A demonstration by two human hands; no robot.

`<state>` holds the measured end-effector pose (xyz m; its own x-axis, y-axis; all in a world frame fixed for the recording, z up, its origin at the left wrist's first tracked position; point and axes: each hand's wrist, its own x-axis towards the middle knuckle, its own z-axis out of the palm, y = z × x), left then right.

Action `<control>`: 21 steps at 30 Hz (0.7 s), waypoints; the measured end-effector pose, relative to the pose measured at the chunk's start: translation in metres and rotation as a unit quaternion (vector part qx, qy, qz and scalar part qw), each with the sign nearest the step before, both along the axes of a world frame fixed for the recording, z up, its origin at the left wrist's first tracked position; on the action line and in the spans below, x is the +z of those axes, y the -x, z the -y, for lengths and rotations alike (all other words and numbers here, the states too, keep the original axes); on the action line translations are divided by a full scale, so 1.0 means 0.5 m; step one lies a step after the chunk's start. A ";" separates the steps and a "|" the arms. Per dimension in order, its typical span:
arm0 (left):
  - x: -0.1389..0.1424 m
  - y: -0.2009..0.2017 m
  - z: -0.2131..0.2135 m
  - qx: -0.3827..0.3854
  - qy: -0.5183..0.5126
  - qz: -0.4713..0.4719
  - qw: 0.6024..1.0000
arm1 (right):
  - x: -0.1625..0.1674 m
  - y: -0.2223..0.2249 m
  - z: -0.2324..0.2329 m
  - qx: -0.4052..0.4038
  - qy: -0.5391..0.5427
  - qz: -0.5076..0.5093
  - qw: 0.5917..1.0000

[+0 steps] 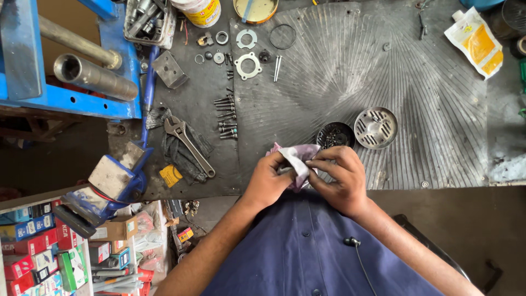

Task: The person wipes small metal parts, including bolts, washers and a perforated metal cover, with a cloth at a workbench, and sorts bolts into a small bowl. They pick up individual parts, rub them clean with the cloth, and place them back on the bench.

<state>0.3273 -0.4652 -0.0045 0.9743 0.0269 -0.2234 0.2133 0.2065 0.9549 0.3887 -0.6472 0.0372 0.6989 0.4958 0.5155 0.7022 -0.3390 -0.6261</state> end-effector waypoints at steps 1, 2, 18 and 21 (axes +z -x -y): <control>0.014 0.001 0.001 -0.001 -0.023 -0.004 1.000 | 0.001 0.001 -0.002 0.003 0.015 0.017 1.000; 0.028 0.001 -0.001 -0.001 -0.073 0.022 0.997 | 0.002 0.003 -0.004 0.005 0.020 0.020 1.000; -0.024 0.072 -0.073 -0.066 -0.055 0.034 0.996 | -0.021 0.070 -0.060 0.073 0.040 -0.122 0.989; -0.043 0.081 -0.089 -0.050 0.050 0.014 0.997 | -0.016 0.089 -0.076 0.030 0.006 -0.198 0.980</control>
<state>0.2868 -0.4206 -0.0261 0.9771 -0.0911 -0.1925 0.2106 0.2811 0.9363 0.3441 -0.6092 0.0293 0.8121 0.5470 0.2032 0.4237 -0.3133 -0.8499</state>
